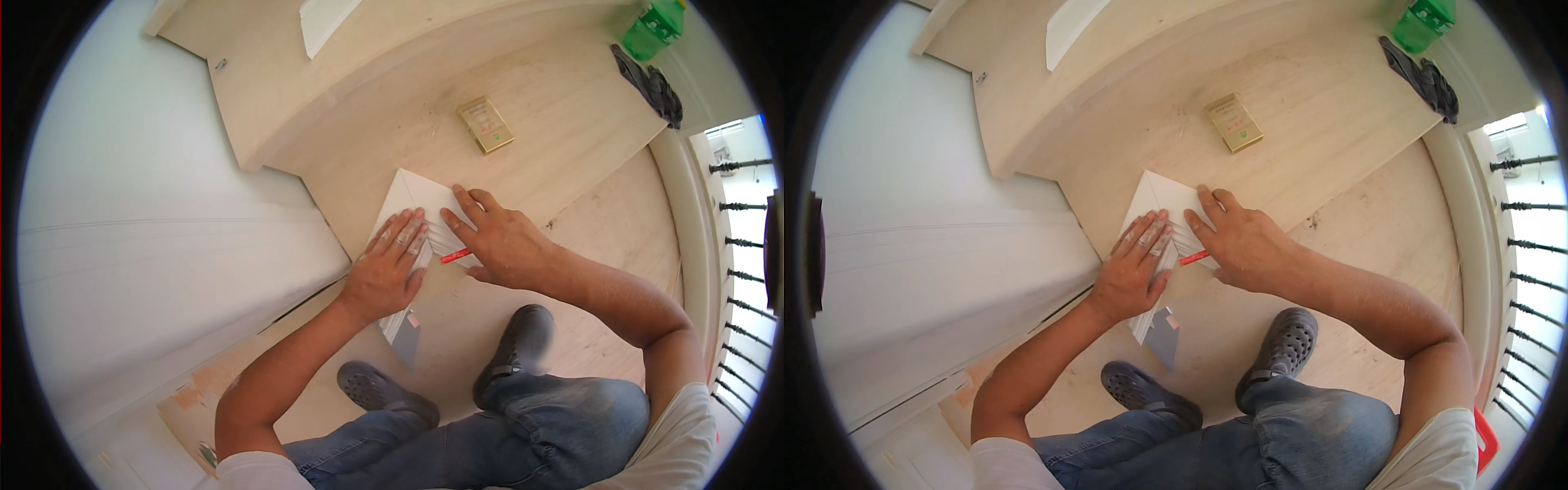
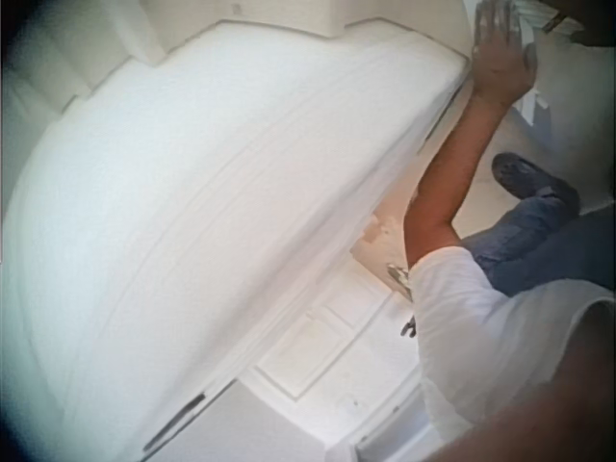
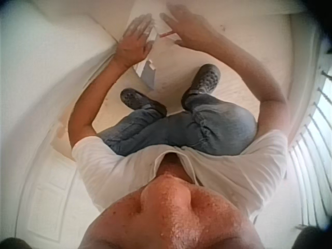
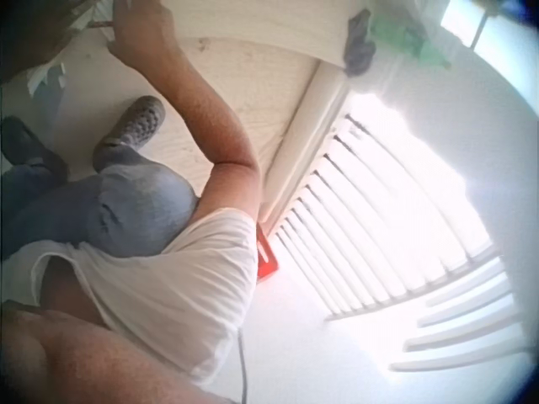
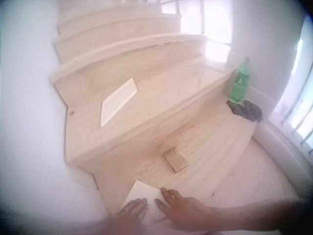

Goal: Cutting pieces of decorative white molding with a miter saw and fitting them together on a surface.

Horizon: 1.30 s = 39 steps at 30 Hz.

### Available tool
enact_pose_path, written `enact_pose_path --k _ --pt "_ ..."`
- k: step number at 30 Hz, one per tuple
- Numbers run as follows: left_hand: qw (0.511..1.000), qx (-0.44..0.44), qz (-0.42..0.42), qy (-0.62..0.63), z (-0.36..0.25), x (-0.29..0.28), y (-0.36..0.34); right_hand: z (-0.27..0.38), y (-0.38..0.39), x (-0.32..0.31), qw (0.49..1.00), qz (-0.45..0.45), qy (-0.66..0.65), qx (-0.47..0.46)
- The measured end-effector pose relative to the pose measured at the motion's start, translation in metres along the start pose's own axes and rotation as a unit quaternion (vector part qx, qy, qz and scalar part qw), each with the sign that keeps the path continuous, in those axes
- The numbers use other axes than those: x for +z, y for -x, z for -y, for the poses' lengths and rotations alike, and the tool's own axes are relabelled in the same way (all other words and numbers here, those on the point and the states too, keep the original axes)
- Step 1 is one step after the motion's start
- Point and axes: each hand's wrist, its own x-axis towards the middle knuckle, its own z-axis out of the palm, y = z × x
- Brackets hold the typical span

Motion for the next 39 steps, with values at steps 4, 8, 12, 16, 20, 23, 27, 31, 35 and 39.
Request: enact_pose_path --k 4,8,12,16,20,23,27,31,35,39 --pt "1.0 -0.004 0.008 0.0 0.0013 -0.0022 0.0015 0.0023 -0.0029 -0.0028 1.0 0.001 -0.019 0.003" --pt "1.0 -0.002 0.015 0.001 0.0007 -0.0037 0.0032 0.0071 -0.0031 -0.0024 1.0 0.006 -0.004 -0.002" --pt "1.0 -0.003 0.01 0.004 0.0012 -0.0027 0.0046 0.0096 -0.0046 -0.0059 1.0 0.003 -0.004 0.003" --pt "1.0 -0.012 -0.007 0.011 -0.0007 -0.0023 0.0019 0.008 -0.0039 -0.0057 1.0 0.005 -0.004 0.01" --pt "0.998 -0.037 -0.047 0.023 -0.0004 0.0009 0.0065 0.0075 -0.0049 -0.006 1.0 0.008 -0.01 0.011" --pt "0.998 -0.019 -0.044 0.034 0.0009 0.0021 0.0054 0.0074 -0.0055 -0.0055 1.0 0.011 -0.001 0.012" --pt "0.998 -0.015 -0.04 0.037 0.0013 0.0014 0.0055 0.0079 -0.0056 -0.005 1.0 0.016 0.001 0.015" --pt "0.999 -0.01 -0.038 0.034 0.002 0.0011 0.0055 0.0083 -0.006 -0.0054 1.0 0.016 0.007 0.015" --pt "0.999 -0.009 -0.034 0.034 0.0022 -0.0001 0.0061 0.0083 -0.0063 -0.0044 1.0 0.015 0.01 0.012" --pt "0.998 -0.01 -0.036 0.041 0.0031 0.0026 0.0063 0.0079 -0.0068 -0.0034 1.0 0.019 0.013 0.016"
